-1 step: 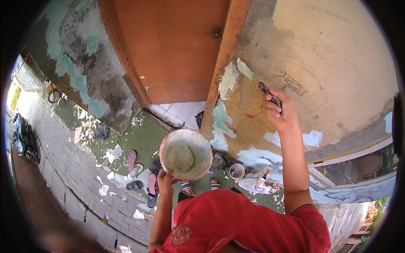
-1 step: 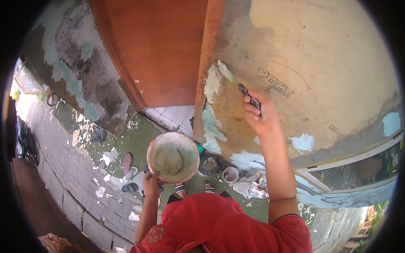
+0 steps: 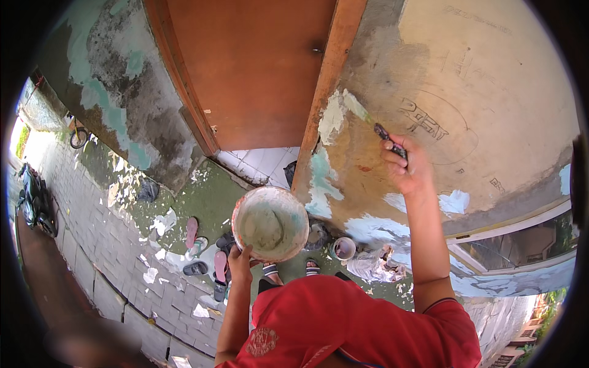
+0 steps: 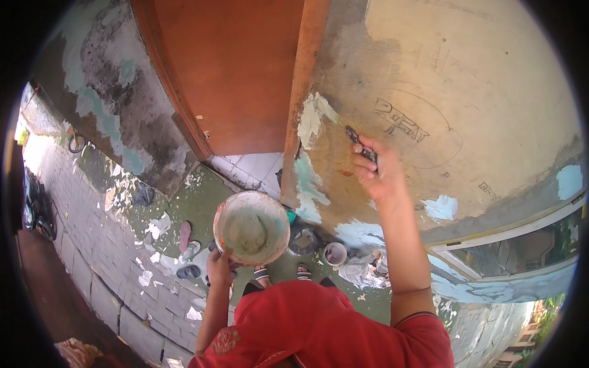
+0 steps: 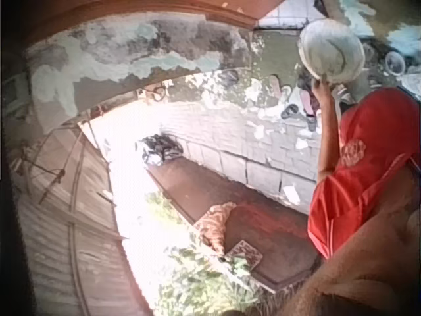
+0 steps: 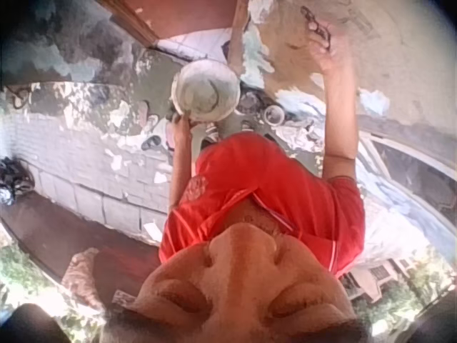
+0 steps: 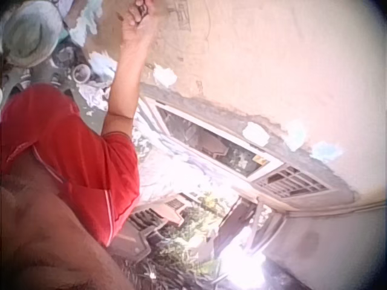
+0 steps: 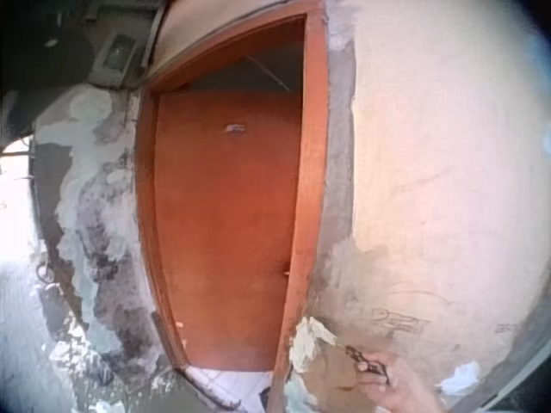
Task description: The person mixes plaster in a bucket with a putty knife and applies the mixture to a damaged section of a wall.
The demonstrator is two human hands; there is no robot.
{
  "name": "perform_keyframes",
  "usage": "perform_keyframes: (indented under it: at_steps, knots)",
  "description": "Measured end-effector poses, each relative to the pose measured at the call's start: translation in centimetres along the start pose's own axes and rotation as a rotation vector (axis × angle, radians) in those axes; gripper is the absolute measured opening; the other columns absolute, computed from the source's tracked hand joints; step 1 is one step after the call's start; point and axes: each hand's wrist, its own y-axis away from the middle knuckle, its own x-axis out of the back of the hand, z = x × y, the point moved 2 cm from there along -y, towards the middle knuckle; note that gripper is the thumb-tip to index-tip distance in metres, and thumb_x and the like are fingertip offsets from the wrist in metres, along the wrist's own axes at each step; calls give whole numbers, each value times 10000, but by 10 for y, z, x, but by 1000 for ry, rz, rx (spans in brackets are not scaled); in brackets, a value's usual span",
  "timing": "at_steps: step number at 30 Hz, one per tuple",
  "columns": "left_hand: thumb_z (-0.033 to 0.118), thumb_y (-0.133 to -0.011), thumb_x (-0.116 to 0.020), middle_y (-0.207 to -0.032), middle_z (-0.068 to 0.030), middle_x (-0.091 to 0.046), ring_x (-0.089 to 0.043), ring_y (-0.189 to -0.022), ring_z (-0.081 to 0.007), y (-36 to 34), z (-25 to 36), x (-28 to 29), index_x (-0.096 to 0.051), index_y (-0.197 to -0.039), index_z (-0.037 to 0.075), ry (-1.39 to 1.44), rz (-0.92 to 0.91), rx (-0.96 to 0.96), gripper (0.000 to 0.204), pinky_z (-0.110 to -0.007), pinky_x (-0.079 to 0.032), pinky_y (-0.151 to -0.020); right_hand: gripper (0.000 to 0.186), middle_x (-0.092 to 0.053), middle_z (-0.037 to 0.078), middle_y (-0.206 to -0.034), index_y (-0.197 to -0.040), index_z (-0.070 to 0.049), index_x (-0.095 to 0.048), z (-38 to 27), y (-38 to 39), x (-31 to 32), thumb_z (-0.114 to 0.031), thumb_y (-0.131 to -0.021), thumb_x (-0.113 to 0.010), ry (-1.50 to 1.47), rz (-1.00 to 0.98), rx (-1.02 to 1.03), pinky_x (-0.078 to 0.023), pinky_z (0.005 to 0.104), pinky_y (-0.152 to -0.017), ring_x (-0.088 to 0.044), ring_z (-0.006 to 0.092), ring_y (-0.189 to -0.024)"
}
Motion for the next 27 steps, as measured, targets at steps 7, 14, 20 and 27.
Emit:
perform_keyframes:
  at_steps: [7, 14, 20, 27]
  knots:
    - [123, -842, -626, -777, -57, -603, -624, -608, -143, -4, -4, 0, -611, -992, 14, 29, -2, 5, 186, -272, -541, -509, 102, -519, 38, -753, -952, -36, -468, 48, -34, 32, -121, -940, -522, 164, 107, -122, -246, 186, -329, -339, 42, -436]
    - [146, -829, -652, -749, -29, -570, -596, -590, -125, -3, -1, 0, -602, -1002, 31, 22, -8, 16, 213, -262, -527, -490, 74, -532, 39, -758, -938, -43, -485, 6, -52, 9, -92, -918, -537, 248, 97, -28, -247, 197, -354, -340, 46, -441]
    - [132, -840, -638, -758, -29, -569, -601, -599, -129, -7, -6, 2, -604, -1019, 27, 35, -5, 11, 210, -260, -527, -491, 82, -526, 39, -749, -931, -41, -459, -17, -33, -6, -104, -935, -512, 155, -14, 6, -257, 199, -339, -341, 48, -429]
    - [125, -843, -633, -761, -47, -583, -596, -577, -137, -2, 1, -3, -616, -1021, 20, 39, -2, 10, 208, -269, -532, -489, 84, -521, 32, -729, -935, -40, -461, 17, -23, 11, -117, -946, -493, 87, 69, -141, -257, 205, -333, -337, 55, -417]
